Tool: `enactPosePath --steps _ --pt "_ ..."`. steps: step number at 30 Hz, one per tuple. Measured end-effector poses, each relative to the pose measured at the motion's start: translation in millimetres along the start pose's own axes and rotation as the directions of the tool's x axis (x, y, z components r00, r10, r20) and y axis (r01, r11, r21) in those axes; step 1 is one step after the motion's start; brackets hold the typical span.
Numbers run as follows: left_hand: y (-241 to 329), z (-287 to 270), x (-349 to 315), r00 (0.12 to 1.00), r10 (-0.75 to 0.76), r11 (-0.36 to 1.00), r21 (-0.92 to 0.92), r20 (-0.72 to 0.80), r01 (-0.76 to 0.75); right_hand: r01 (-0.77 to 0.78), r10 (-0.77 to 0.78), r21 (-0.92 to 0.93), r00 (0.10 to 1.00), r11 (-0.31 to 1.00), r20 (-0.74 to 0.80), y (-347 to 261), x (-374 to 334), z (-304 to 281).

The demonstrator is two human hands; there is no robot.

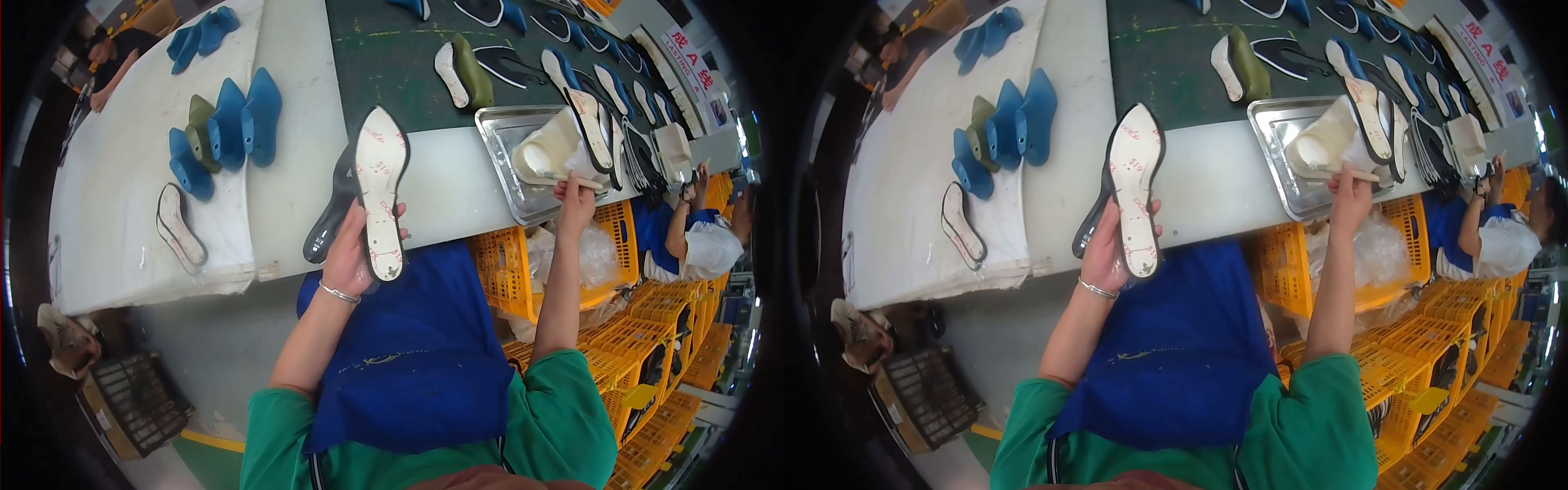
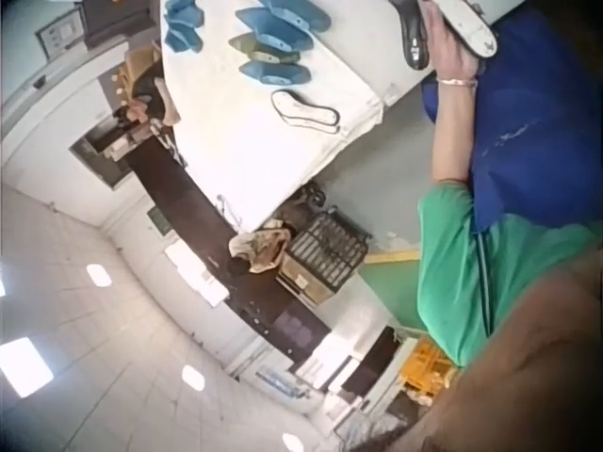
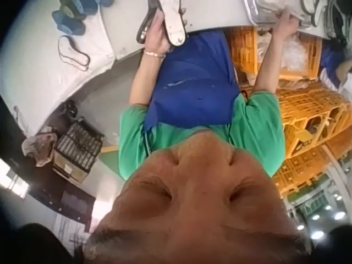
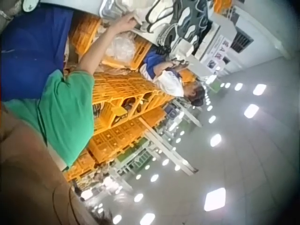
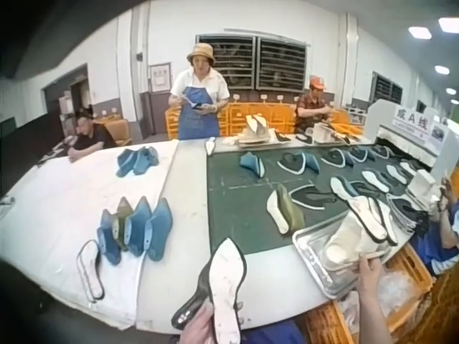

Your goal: The person is applying glue to shoe soles using a brush at a factory workbench.

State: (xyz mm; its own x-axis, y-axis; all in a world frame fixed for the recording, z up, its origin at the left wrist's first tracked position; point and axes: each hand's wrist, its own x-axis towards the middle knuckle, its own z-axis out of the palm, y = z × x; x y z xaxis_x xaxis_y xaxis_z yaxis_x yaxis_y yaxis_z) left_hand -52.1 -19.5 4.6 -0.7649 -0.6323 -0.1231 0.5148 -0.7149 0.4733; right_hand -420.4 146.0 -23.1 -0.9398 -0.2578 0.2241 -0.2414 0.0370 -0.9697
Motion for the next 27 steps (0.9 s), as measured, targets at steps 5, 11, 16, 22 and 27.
enactPosePath --steps 5,11,16,22,27 --pt "-1 5 -4 0.999 -0.047 0.997 0.065 -0.005 0.047 -0.051 0.001 0.269 0.983 0.962 0.183 -65 -31 37" --pt "-1 9 -13 0.995 -0.094 0.986 0.141 0.037 0.087 0.117 -0.287 0.3 0.729 0.947 0.622 -129 -93 98" --pt "2 9 -16 0.992 -0.115 0.971 0.216 0.049 0.102 0.419 -0.437 0.23 0.508 0.878 0.742 -147 -103 133" --pt "5 7 -19 0.982 -0.162 0.981 0.123 0.099 0.15 0.55 -0.433 0.021 0.631 0.835 0.644 -129 -60 164" --pt "7 0 -20 0.985 -0.148 0.984 0.114 0.088 0.138 0.444 -0.409 0.14 0.599 0.885 0.688 -145 -80 145"
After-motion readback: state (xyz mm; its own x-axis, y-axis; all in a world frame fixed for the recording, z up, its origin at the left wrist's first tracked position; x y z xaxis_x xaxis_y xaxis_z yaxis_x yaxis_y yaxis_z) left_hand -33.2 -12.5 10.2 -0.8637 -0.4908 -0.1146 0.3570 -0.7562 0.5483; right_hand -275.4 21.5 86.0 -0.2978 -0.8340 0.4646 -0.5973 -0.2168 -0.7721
